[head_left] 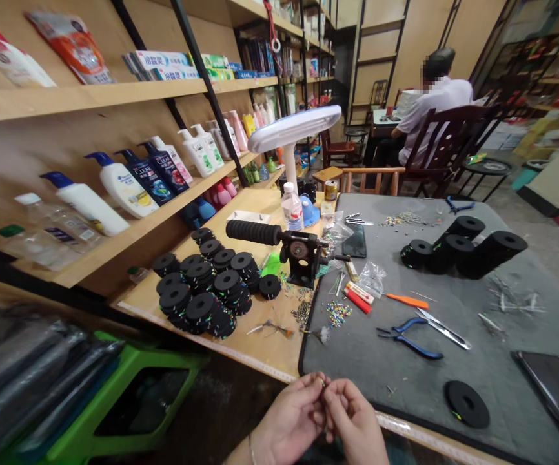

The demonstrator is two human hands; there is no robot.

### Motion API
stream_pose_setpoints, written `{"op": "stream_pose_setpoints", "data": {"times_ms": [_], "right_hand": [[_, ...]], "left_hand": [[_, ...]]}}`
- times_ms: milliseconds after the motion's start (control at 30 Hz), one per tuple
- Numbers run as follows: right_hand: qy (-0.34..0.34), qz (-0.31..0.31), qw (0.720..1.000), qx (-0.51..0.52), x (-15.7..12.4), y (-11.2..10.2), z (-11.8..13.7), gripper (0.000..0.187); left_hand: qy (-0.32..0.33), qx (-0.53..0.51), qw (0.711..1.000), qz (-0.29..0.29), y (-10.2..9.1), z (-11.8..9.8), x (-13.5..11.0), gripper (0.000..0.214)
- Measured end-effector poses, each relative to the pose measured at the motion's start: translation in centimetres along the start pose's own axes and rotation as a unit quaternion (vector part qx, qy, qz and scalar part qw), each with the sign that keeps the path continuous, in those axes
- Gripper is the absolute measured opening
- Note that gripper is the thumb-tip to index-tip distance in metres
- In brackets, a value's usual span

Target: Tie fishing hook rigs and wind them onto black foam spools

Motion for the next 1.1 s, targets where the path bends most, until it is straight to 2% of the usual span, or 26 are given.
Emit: {"op": "stream_pose_setpoints", "data": {"times_ms": [800,1100], "right_hand": [[-0.008,0.0,0.999,0.034,0.2,0.3,0.4,0.05],[0.006,-0.002,1.0,0.025,0.0,0.3,0.0,0.052]], "left_hand": [[0.052,0.068,0.996,0.002,0.5,-0.3,0.0,0.027],[0.091,0.11,0.989,-0.035,0.1,-1.0,-0.5,0.035]]}}
Point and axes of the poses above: each hand's wrist, its own x-axis towards the middle knuckle, its own y-axis out of the palm, z = x × y, the point moved 9 cm from there along x, towards the middle knuckle, and after that the axes turned 3 degrees about -y, right-handed, at the moved point
